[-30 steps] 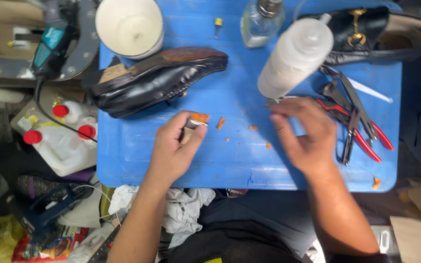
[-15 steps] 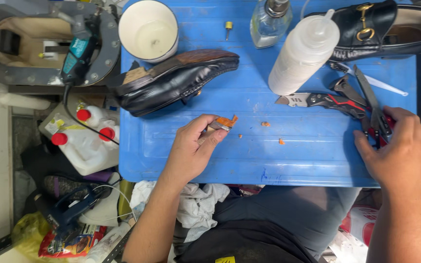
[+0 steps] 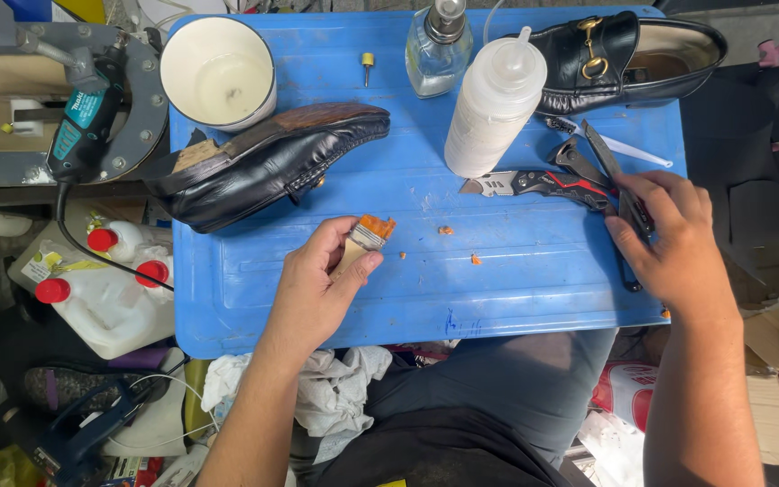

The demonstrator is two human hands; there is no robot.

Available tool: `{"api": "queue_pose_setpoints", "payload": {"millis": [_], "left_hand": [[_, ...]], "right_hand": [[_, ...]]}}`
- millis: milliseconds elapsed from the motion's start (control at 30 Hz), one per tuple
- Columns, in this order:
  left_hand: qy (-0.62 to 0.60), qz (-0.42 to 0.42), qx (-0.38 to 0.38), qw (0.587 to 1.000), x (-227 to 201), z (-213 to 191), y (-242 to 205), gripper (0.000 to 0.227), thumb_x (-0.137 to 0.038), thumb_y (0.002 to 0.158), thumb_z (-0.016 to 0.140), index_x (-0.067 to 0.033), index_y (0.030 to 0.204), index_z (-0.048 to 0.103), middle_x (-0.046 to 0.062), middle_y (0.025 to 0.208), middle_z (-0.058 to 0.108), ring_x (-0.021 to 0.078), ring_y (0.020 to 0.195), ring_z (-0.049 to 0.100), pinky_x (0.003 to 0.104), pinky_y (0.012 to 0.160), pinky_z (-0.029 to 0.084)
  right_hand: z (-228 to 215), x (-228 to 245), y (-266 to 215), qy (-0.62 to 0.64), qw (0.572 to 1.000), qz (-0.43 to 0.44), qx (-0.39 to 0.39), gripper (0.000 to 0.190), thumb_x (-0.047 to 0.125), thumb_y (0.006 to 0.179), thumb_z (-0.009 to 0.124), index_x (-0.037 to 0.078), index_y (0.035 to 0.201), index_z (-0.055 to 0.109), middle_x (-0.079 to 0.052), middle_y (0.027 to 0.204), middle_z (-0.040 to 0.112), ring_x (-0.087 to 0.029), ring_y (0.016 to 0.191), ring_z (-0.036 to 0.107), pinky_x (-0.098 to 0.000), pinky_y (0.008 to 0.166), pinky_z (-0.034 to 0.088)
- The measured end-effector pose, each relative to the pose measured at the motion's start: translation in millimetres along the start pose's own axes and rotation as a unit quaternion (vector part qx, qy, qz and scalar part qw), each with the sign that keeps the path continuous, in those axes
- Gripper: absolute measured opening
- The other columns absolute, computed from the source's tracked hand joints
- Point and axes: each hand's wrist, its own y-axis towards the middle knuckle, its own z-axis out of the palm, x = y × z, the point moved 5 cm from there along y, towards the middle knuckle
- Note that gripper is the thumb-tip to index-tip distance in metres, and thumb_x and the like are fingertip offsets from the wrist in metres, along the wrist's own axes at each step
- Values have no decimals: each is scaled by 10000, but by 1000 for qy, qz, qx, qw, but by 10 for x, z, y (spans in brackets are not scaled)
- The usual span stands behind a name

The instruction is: The person applies a liquid adhesive to the sole of a black leather shoe using a squeeze bottle and a brush. They spread the glue evenly across the sole surface, then clean the brush with a cloth and use pliers to remove dried glue from the bristles.

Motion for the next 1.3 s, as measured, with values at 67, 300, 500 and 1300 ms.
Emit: {"api": "queue_pose_setpoints", "payload": {"millis": [67,300,500,1300], "left_hand": [[-6,56,-2,998,-31,14,1,397,-147,941,738,10,1278,600,50,1001,763,94,907,717,243,772,565],[46,35,6,998,-45,108,-4,391,-168,912,762,-1,1248,651,75,948,772,114,845,718,265,742,564],[43,39,-1,998,-48,141,-35,376,-172,913,769,-20,1240,661,60,924,760,110,826,696,265,731,555],[315,275,7,908,-467,1137,388,357,-137,814,759,-28,1108,588,102,1106,696,295,1079,623,396,772,584]], "right_hand": [[26,52,57,-35,999,-11,12,554,134,882,744,132,1429,659,-192,1370,592,-399,1186,558,-495,1049,482],[345,25,284,-90,995,11,43,722,218,781,805,23,1457,642,-265,1474,454,-456,1321,449,-530,1088,444],[303,142,222,-99,995,-20,2,533,179,777,849,15,1262,705,-230,1529,409,-439,1327,388,-540,1184,369],[55,644,520,-91,990,-98,38,578,-6,651,760,99,1217,703,-113,909,708,-340,877,668,-448,847,519]]}}
